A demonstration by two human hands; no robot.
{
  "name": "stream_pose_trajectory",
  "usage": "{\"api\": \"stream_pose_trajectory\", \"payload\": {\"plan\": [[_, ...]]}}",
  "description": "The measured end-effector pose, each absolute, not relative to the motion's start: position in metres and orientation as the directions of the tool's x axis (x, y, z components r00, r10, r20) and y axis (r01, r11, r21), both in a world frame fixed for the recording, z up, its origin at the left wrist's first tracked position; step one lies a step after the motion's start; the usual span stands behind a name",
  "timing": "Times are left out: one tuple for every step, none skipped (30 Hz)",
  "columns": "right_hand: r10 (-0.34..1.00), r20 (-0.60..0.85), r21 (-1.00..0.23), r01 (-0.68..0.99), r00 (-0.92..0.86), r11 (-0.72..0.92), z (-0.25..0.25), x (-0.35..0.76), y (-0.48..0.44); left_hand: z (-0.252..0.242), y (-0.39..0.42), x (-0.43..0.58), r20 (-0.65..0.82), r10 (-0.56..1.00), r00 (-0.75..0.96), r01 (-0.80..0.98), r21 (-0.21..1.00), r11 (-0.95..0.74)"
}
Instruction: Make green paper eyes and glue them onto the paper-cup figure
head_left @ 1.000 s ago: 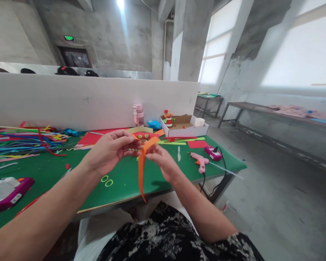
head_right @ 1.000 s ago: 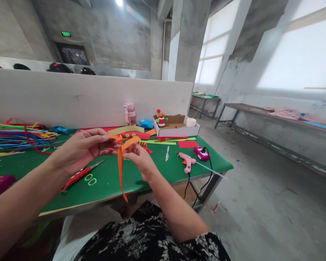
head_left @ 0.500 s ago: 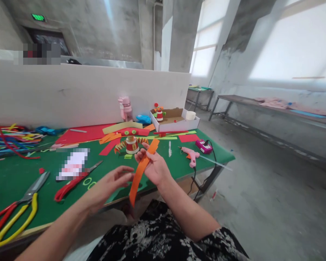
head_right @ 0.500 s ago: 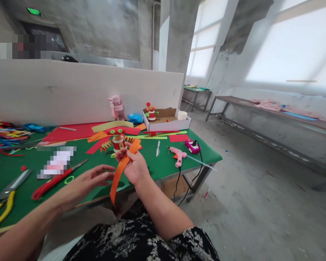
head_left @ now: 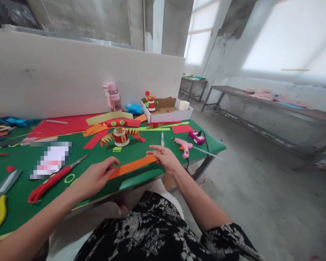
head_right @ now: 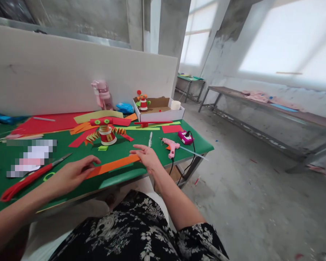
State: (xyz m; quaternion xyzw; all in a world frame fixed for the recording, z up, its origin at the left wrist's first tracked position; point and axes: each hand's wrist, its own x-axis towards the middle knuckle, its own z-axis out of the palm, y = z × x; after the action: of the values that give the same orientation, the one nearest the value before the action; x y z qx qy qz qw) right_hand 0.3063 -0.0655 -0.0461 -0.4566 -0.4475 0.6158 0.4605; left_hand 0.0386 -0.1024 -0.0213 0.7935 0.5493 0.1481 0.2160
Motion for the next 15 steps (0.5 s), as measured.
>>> {"api": "stream_pose_trajectory", "payload": {"plan": [[0.992, -0.102, -0.993, -0.045, -0.071, -0.105, -0.051, 0.313, -0.064, -0.027, -0.098, 0.042, 0.005, 0.927, 0.375, 0.841, 0.419, -0.343], [0.999, -0.025, -0.997, 0.076, 0.027, -0.027, -0.055, 0.318, -0.063, -0.033, -0.094, 0.046, 0.009, 0.918, 0.396, 0.864, 0.337, -0.375], [0.99, 0.074, -0.978, 0.201, 0.117, 0.05, -0.058, 0.322, -0.063, -0.038, -0.091, 0.048, 0.009, 0.91, 0.414, 0.876, 0.267, -0.401], [0.965, 0.186, -0.94, 0.32, 0.183, 0.12, -0.059, 0.324, -0.066, -0.041, -0.089, 0.05, 0.017, 0.905, 0.426, 0.884, 0.205, -0.42], [0.931, 0.295, -0.886, 0.426, 0.213, 0.184, -0.06, 0.324, -0.07, -0.044, -0.088, 0.05, 0.039, 0.903, 0.429, 0.891, 0.146, -0.43], [0.897, 0.393, -0.826, 0.507, 0.202, 0.247, -0.06, 0.322, -0.076, -0.045, -0.088, 0.048, 0.077, 0.903, 0.422, 0.899, 0.094, -0.428], [0.868, 0.473, -0.759, 0.57, 0.153, 0.314, -0.06, 0.317, -0.084, -0.046, -0.09, 0.045, 0.131, 0.903, 0.408, 0.907, 0.052, -0.418], [0.844, 0.53, -0.692, 0.615, 0.076, 0.379, -0.059, 0.309, -0.093, -0.047, -0.094, 0.041, 0.196, 0.896, 0.398, 0.912, 0.022, -0.41], [0.825, 0.566, -0.627, 0.64, -0.018, 0.444, -0.059, 0.3, -0.102, -0.048, -0.1, 0.036, 0.26, 0.879, 0.4, 0.91, 0.004, -0.415], [0.8, 0.579, -0.556, 0.641, -0.158, 0.529, -0.06, 0.29, -0.111, -0.049, -0.106, 0.031, 0.314, 0.857, 0.409, 0.901, 0.008, -0.433], [0.756, 0.578, -0.481, 0.62, -0.307, 0.619, -0.062, 0.28, -0.12, -0.051, -0.113, 0.026, 0.349, 0.836, 0.423, 0.887, 0.031, -0.462], [0.699, 0.568, -0.41, 0.588, -0.435, 0.698, -0.065, 0.27, -0.126, -0.054, -0.12, 0.022, 0.373, 0.817, 0.44, 0.868, 0.057, -0.494], [0.657, 0.539, -0.359, 0.561, -0.528, 0.746, -0.068, 0.261, -0.131, -0.058, -0.127, 0.018, 0.391, 0.799, 0.457, 0.849, 0.074, -0.522], [0.637, 0.504, -0.328, 0.553, -0.583, 0.766, -0.07, 0.254, -0.135, -0.062, -0.132, 0.016, 0.404, 0.783, 0.474, 0.834, 0.08, -0.546], [0.631, 0.468, -0.305, 0.557, -0.619, 0.773, -0.073, 0.248, -0.136, -0.066, -0.136, 0.015, 0.416, 0.768, 0.487, 0.823, 0.074, -0.563]]}}
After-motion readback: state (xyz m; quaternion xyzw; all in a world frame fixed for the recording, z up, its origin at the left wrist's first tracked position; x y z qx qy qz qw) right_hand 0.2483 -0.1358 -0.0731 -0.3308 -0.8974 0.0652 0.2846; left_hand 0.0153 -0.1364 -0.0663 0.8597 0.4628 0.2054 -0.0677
